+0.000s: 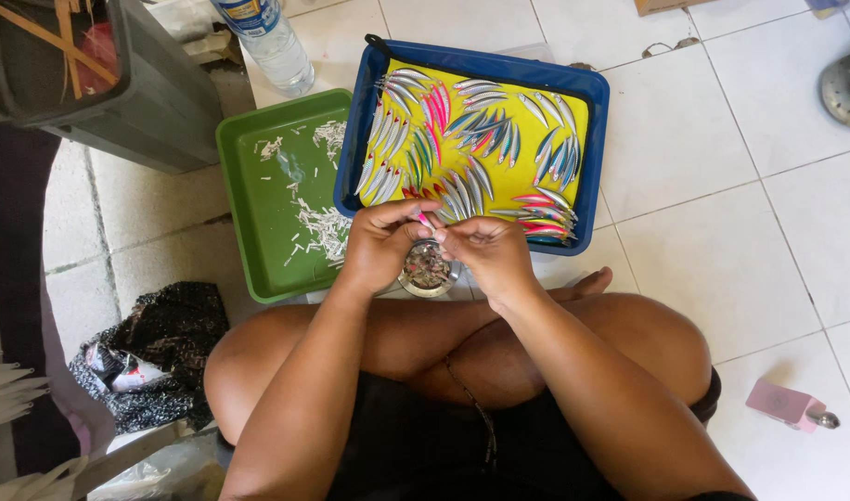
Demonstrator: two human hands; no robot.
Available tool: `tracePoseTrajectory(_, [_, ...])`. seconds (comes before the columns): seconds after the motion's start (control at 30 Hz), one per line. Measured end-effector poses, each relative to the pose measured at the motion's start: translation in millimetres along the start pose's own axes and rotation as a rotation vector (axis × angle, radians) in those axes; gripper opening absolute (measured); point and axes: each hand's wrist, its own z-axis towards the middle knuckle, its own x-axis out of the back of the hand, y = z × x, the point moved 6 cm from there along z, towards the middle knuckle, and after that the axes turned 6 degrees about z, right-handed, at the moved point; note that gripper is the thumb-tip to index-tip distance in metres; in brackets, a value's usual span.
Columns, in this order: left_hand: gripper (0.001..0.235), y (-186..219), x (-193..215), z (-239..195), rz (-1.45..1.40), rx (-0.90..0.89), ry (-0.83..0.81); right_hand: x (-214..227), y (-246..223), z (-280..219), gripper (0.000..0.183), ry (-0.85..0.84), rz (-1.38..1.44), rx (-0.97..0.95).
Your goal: The person sits on the floor and assembles small fishing lures by inserting white plastic pieces into the heads of colorful lures. They pick up lures from a blue tray, insert the pieces, and place the finished lures back into the tray.
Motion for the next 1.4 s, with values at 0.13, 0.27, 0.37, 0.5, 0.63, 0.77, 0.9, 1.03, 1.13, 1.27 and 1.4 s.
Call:
tracePoseTrajectory(0.13, [0.033, -2.4, 0.6, 0.7, -0.012, 0.015, 0.002, 0.8, 3.6, 1.5, 0.012, 0.019, -0.028, -0.005])
tracePoseTrajectory(0.27, [0.033, -0.7, -0.9, 2.1, -0.022, 0.007, 0.016, -2.0, -4.4, 2.1, 0.012, 0.035, -0.031, 0.004])
tracePoseTrajectory(0.37, [0.032, 3.3, -2.1, -2.2, 0.031, 0.047, 0.050, 1.4, -3.3, 3.3, 0.010, 0.034, -0.101, 0.050])
tracePoseTrajectory(0.5, [0.034, -10.2, 0.4, -4.1, 0.050, 0.093, 0.091, 6.0, 2.9, 8.8, 0.010, 0.062, -0.112, 0.068])
tracePoseTrajectory(0.63, [0.033, -9.3, -2.9, -3.9, 0.018, 0.105, 0.092, 2.4, -2.3, 6.9, 0.011, 0.062, -0.073, 0.065])
tracePoseTrajectory(0.77, [0.027, -13.8, -4.1, -6.8, 0.024, 0.188, 0.138, 9.8, 2.2, 11.0, 0.011, 0.112, -0.117, 0.060])
tracePoseTrajectory(0.9, [0.015, -22.0, -6.3, -8.9, -0.134, 0.323, 0.313, 9.3, 6.6, 15.6, 0.021, 0.141, 0.228, 0.022])
tracePoseTrajectory(1.03, [0.019, -25.7, -13.1, -19.4, -0.442, 0.443, 0.463, 0.3, 3.8, 5.9, 0.037, 0.152, 0.322, -0.066])
tracePoseTrajectory(1.13, [0.016, -27.5, -19.3, -22.8, -0.156, 0.409, 0.413, 6.0, 18.5, 6.1, 0.022, 0.190, 0.163, -0.142])
tracePoseTrajectory(1.27, [0.015, -31.1, -21.4, -21.2, 0.013, 0.401, 0.384, 12.5, -8.6, 15.1, 0.019, 0.226, -0.024, -0.103])
tracePoseTrajectory(1.4, [0.021, -21.5, -5.3, -13.5, 0.121, 0.384, 0.398, 28.5, -41.5, 54.5, 0.017, 0.158, -0.269, -0.087])
